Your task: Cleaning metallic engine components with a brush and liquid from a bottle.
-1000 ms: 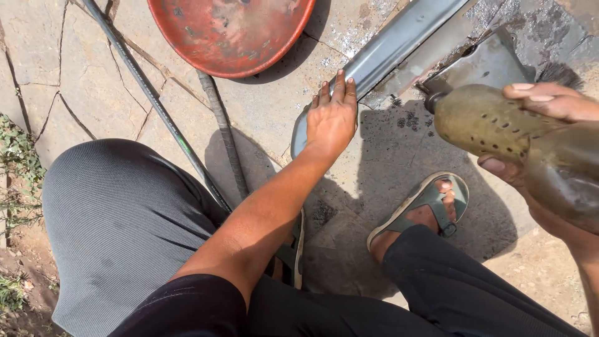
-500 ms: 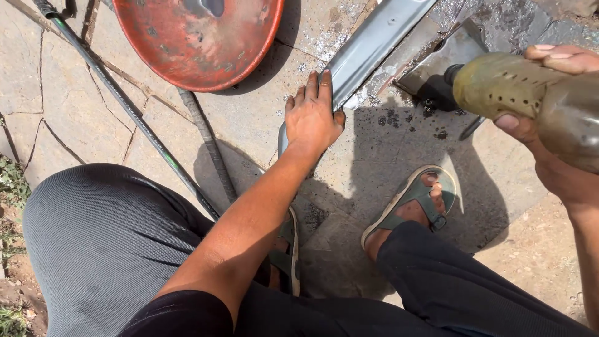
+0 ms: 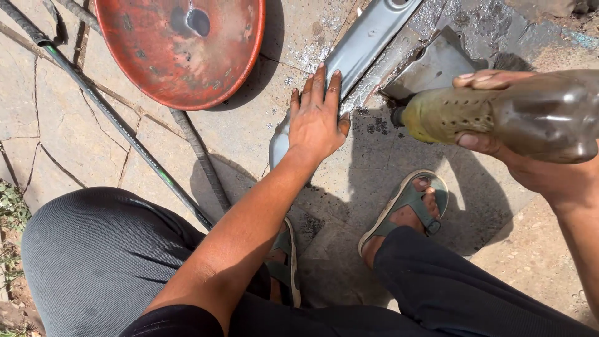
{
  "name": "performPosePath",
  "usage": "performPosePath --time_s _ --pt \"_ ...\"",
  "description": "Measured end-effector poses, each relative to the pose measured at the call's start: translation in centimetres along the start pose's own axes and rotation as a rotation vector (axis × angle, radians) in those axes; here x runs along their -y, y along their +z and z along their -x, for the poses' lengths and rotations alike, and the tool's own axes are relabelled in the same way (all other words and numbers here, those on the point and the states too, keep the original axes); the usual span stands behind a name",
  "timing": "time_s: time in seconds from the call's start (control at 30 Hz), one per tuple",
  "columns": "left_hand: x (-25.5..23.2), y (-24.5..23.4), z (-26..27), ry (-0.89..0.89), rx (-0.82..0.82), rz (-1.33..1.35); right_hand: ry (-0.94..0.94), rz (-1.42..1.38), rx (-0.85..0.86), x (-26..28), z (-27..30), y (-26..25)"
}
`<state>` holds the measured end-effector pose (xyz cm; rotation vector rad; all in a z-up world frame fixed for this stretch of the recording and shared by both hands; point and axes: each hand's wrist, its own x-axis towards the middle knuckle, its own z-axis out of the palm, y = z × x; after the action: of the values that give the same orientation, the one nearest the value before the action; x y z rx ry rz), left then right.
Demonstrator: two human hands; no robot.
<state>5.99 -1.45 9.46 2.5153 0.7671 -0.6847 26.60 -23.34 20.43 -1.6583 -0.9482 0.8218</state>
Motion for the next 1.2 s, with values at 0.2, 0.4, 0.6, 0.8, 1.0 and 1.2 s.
performPosePath --time_s 0.2,0.4,0.6,0.8,1.0,1.2 --pt "-1.6 0.5 2.0 0.264 -0.06 -0.128 0.051 0.038 -0.097 -0.9 -1.4 -1.1" --pt "-4.0 2.9 1.9 0.344 0.163 -0.003 -0.074 0.025 0.025 0.0 -0.8 0.2" --pt "-4.6 3.0 0.5 0.301 0.24 -0.239 -0.062 0.017 0.003 -0.3 -1.3 0.0" --pt "-4.2 3.5 1.1 0.332 0.248 -0.29 -0.066 0.007 0.008 1.7 -1.6 1.3" --pt "-5.2 2.3 -0.6 0.329 0.23 -0.297 -0.008 0.094 -0.022 1.0 -1.8 1.2" --pt "-3.6 1.9 1.0 0.332 0.304 -0.202 -0.075 0.04 0.001 0.3 -1.5 1.8"
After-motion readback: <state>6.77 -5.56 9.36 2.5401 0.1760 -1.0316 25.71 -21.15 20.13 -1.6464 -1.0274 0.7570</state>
